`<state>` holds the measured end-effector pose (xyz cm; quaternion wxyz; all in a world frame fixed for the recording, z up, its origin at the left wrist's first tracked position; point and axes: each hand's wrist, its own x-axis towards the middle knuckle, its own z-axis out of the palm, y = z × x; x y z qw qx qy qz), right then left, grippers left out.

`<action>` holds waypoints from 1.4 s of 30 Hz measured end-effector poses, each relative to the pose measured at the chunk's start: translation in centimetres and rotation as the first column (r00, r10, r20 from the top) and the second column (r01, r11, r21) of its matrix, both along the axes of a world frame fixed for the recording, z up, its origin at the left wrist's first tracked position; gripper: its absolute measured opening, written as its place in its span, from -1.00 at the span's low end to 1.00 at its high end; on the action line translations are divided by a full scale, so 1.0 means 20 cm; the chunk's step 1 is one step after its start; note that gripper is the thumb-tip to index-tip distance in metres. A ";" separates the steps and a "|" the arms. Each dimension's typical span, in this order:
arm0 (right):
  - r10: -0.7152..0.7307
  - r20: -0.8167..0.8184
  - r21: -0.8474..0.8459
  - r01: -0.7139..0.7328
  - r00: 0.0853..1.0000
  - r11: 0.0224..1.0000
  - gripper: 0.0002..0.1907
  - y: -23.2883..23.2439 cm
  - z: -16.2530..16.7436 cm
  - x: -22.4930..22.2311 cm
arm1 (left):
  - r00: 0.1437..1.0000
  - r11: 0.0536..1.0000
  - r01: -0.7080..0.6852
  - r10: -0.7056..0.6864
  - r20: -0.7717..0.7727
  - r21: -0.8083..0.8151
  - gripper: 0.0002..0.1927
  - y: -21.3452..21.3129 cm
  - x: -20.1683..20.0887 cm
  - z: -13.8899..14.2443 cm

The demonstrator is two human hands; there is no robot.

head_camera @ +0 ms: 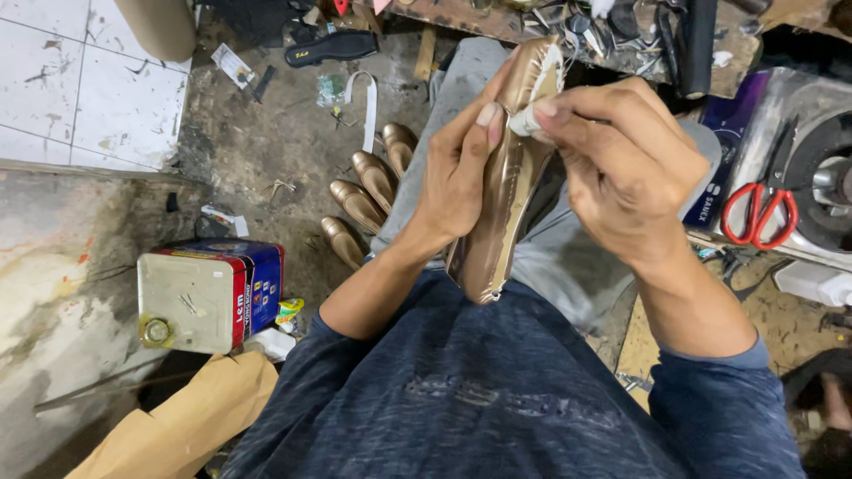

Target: The person applies glue to the sole and edges of a gold-colored shoe using a small white applicator. The person repeatedly dips the applicator into a container and spreads the glue along the shoe's perimeter and sole, then places the shoe on a wooden shelf.

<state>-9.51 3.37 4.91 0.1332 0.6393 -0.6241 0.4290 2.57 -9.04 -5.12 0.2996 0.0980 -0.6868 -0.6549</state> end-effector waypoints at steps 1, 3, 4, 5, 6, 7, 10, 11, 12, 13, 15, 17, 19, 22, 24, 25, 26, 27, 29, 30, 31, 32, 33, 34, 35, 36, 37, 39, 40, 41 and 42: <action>-0.008 -0.002 -0.010 0.008 1.000 1.000 -0.79 0.01 -0.01 0.00 | 1.000 1.000 -0.002 0.003 0.009 -0.006 -0.30 0.00 0.00 0.00; -0.022 -0.013 -0.030 0.021 1.000 0.999 -0.80 0.00 -0.03 -0.01 | 0.999 0.999 -0.031 0.032 0.042 -0.022 -0.36 0.00 0.00 0.01; -0.033 -0.023 -0.035 0.032 0.999 0.999 -0.79 0.00 -0.04 -0.02 | 0.998 0.999 -0.038 0.039 0.039 -0.036 -0.37 0.00 0.01 0.01; -0.046 -0.030 -0.034 0.045 0.998 0.998 -0.79 0.00 -0.05 -0.02 | 0.998 0.998 -0.041 0.043 0.039 -0.043 -0.38 0.00 0.01 0.01; -0.066 -0.033 -0.029 0.065 0.997 0.997 -0.79 0.00 -0.05 -0.02 | 0.998 0.998 -0.040 0.042 0.038 -0.046 -0.38 0.00 0.01 0.01; -0.086 -0.042 -0.030 0.085 0.995 0.996 -0.79 0.00 -0.05 -0.02 | 0.998 0.998 -0.040 0.042 0.037 -0.049 -0.39 0.00 0.01 0.01; -0.059 -0.043 -0.009 0.059 0.997 0.998 -0.78 0.00 -0.03 -0.01 | 0.998 0.998 -0.046 0.049 0.044 -0.051 -0.39 -0.01 0.00 0.00; -0.037 -0.041 0.003 0.037 0.998 0.999 -0.78 0.01 -0.03 0.00 | 0.998 0.998 -0.049 0.051 0.047 -0.043 -0.39 -0.02 0.00 0.00; -0.025 -0.032 0.018 0.026 0.999 1.000 -0.78 0.00 -0.03 0.00 | 0.997 0.998 -0.052 0.053 0.052 -0.033 -0.39 -0.02 -0.01 -0.01; -0.014 -0.023 0.033 0.015 1.000 0.999 -0.77 0.01 -0.03 0.00 | 0.997 0.998 -0.055 0.056 0.053 -0.032 -0.39 -0.02 -0.01 -0.01; -0.009 -0.022 0.020 0.010 1.000 1.000 -0.76 0.00 -0.03 -0.01 | 0.997 0.998 -0.054 0.056 0.051 -0.034 -0.39 -0.01 -0.02 -0.01; -0.018 -0.022 -0.011 0.018 1.000 1.000 -0.77 0.00 -0.05 -0.03 | 0.998 0.999 -0.042 0.043 0.047 -0.014 -0.42 0.00 -0.02 0.00; -0.065 -0.041 -0.017 0.064 0.997 0.998 -0.77 0.01 -0.06 -0.04 | 0.997 0.998 -0.048 0.050 0.053 -0.037 -0.44 0.00 -0.02 -0.01; -0.052 -0.025 0.008 0.052 0.998 0.999 -0.79 0.00 -0.06 -0.03 | 0.995 0.995 -0.062 0.068 0.074 -0.079 -0.47 -0.03 -0.03 -0.03; 0.005 -0.029 0.010 -0.005 1.000 1.000 -0.80 -0.01 -0.07 0.00 | 0.998 0.993 -0.061 0.063 0.019 -0.101 -0.46 -0.06 -0.04 -0.07; 0.048 -0.036 -0.003 -0.048 0.998 0.999 -0.80 -0.01 -0.08 0.02 | 0.995 0.997 -0.072 0.073 0.066 -0.025 -0.45 -0.08 -0.05 -0.10; 0.093 -0.042 -0.016 -0.093 0.995 0.995 -0.80 -0.02 -0.09 0.04 | 0.991 0.995 -0.084 0.078 0.113 0.053 -0.45 -0.10 -0.06 -0.13; 0.110 -0.018 0.003 -0.110 0.994 0.994 -0.81 -0.02 -0.10 0.05 | 0.985 0.987 -0.098 0.077 0.154 0.128 -0.43 -0.11 -0.07 -0.16; 0.145 0.025 0.034 -0.146 0.989 0.989 -0.80 0.01 -0.14 0.08 | 0.984 0.979 -0.125 0.101 0.149 0.160 -0.45 -0.13 -0.10 -0.21; 0.143 0.020 0.009 -0.143 0.990 0.990 -0.82 0.00 -0.17 0.06 | 0.983 0.975 -0.134 0.108 0.147 0.177 -0.46 -0.13 -0.11 -0.24; 0.135 0.021 -0.010 -0.135 0.991 0.991 -0.83 -0.01 -0.20 0.04 | 0.982 0.975 -0.128 0.100 0.158 0.180 -0.45 -0.13 -0.12 -0.26; 0.122 0.024 -0.022 -0.122 0.992 0.992 -0.83 0.00 -0.22 0.02 | 0.981 0.975 -0.119 0.086 0.172 0.189 -0.44 -0.14 -0.13 -0.27; 0.094 0.017 -0.021 -0.094 0.995 0.995 -0.83 0.01 -0.23 0.01 | 0.981 0.974 -0.108 0.072 0.181 0.197 -0.43 -0.14 -0.15 -0.28; 0.069 0.004 -0.026 -0.069 0.998 0.997 -0.83 0.01 -0.25 0.01 | 0.987 0.964 -0.080 0.042 0.152 0.254 -0.44 -0.14 -0.16 -0.28; 0.050 -0.006 -0.032 -0.050 0.999 0.998 -0.83 0.02 -0.25 0.01 | 0.992 0.949 -0.057 0.019 0.123 0.309 -0.44 -0.15 -0.16 -0.28; 0.097 -0.001 -0.029 -0.097 0.995 0.995 -0.82 0.02 -0.25 0.03 | 0.995 0.931 -0.042 0.007 0.099 0.361 -0.44 -0.16 -0.17 -0.27; 0.148 0.006 -0.032 -0.148 0.989 0.989 -0.80 0.03 -0.25 0.06 | 0.995 0.922 -0.065 0.033 0.089 0.381 -0.45 -0.17 -0.17 -0.27; 0.229 0.025 -0.004 -0.229 0.973 0.973 -0.76 0.05 -0.24 0.12 | 0.995 0.901 -0.102 0.082 0.065 0.421 -0.47 -0.19 -0.18 -0.25; 0.258 0.042 0.031 -0.259 0.965 0.965 -0.72 0.07 -0.23 0.14 | 0.995 0.881 -0.098 0.076 0.065 0.463 -0.47 -0.20 -0.19 -0.24; 0.283 0.053 0.061 -0.286 0.958 0.956 -0.68 0.07 -0.22 0.15 | 0.996 0.862 -0.090 0.070 0.059 0.499 -0.47 -0.20 -0.19 -0.23; 0.264 0.050 0.043 -0.266 0.963 0.963 -0.72 0.07 -0.22 0.15 | 0.997 0.841 -0.078 0.057 0.056 0.536 -0.47 -0.21 -0.19 -0.23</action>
